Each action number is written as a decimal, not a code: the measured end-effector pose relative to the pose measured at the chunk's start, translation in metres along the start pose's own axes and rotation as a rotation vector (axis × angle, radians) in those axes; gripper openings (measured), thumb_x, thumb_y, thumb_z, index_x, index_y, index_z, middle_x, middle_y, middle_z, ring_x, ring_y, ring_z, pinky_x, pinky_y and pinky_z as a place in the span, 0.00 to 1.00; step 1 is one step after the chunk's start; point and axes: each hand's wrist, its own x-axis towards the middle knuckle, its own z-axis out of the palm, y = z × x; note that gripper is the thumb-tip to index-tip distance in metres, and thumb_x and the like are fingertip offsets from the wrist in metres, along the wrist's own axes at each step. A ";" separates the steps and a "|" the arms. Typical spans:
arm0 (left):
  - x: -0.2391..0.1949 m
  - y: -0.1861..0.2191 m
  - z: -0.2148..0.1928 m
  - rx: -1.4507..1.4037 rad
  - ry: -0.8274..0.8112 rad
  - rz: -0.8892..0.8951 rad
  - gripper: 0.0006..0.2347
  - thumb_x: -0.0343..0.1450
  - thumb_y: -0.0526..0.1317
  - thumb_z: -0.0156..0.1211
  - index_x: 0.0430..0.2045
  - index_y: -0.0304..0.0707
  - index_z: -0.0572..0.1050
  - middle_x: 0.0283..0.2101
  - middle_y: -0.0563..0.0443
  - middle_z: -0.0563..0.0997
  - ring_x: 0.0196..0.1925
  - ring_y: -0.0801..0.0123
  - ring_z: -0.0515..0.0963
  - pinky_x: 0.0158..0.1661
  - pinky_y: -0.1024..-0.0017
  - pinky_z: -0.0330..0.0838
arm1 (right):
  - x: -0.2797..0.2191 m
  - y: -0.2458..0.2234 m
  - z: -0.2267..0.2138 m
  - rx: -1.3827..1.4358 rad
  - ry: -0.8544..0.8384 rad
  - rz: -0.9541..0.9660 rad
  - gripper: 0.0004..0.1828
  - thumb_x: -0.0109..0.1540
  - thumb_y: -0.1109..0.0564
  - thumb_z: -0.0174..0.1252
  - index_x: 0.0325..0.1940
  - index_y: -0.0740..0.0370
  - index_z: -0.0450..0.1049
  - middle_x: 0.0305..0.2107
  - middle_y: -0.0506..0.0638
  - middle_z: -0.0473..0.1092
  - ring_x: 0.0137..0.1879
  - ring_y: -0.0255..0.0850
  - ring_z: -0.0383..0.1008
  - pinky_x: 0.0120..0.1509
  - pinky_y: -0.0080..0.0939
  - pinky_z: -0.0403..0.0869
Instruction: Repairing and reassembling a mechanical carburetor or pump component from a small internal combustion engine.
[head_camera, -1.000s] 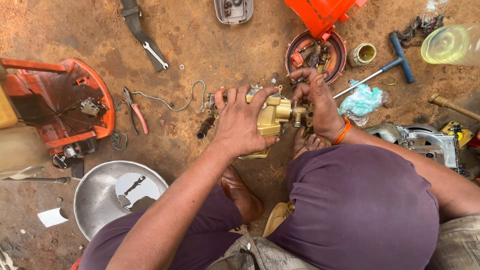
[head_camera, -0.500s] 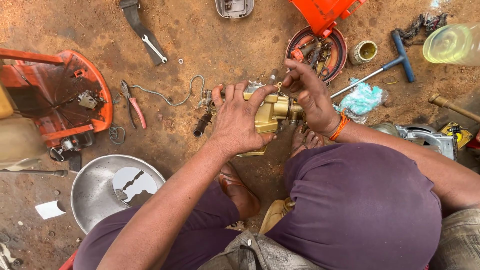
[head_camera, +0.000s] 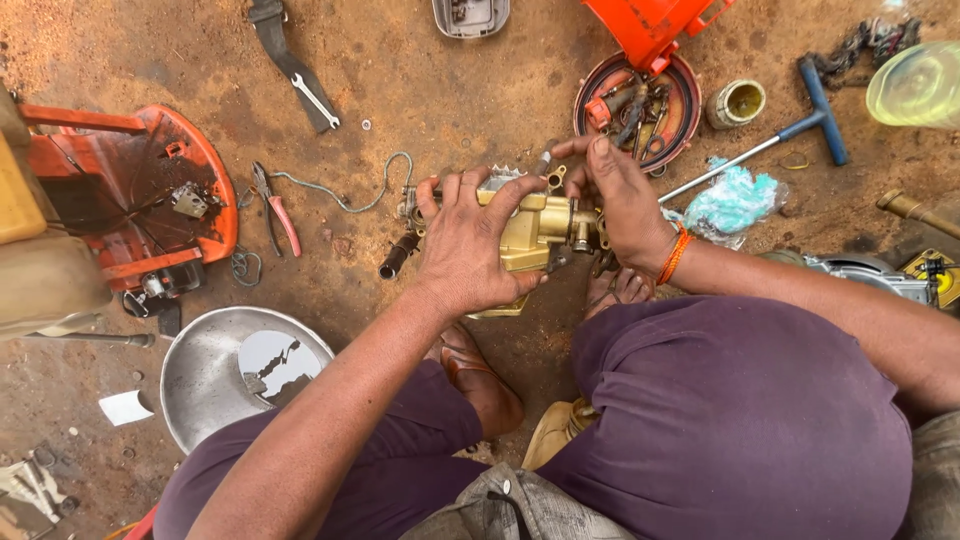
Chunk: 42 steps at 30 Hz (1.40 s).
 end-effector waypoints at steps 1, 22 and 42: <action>-0.003 0.001 0.000 0.001 -0.011 -0.004 0.44 0.46 0.56 0.81 0.60 0.66 0.65 0.58 0.34 0.66 0.65 0.44 0.62 0.64 0.40 0.39 | -0.002 -0.004 0.001 0.009 0.000 0.008 0.38 0.74 0.28 0.32 0.60 0.61 0.72 0.29 0.44 0.67 0.36 0.31 0.65 0.43 0.33 0.66; -0.001 -0.002 -0.002 0.034 -0.018 0.025 0.46 0.46 0.56 0.79 0.63 0.63 0.62 0.60 0.35 0.66 0.66 0.46 0.63 0.66 0.43 0.39 | -0.012 -0.057 -0.033 -0.791 -0.458 0.204 0.37 0.52 0.39 0.69 0.59 0.61 0.71 0.43 0.55 0.76 0.51 0.45 0.77 0.54 0.48 0.74; -0.002 0.003 -0.002 0.012 0.052 0.009 0.44 0.44 0.55 0.80 0.59 0.64 0.66 0.59 0.36 0.67 0.65 0.47 0.64 0.65 0.43 0.41 | -0.017 -0.035 -0.022 -0.962 -0.329 -0.301 0.28 0.60 0.38 0.61 0.48 0.67 0.74 0.26 0.60 0.73 0.34 0.57 0.77 0.36 0.56 0.72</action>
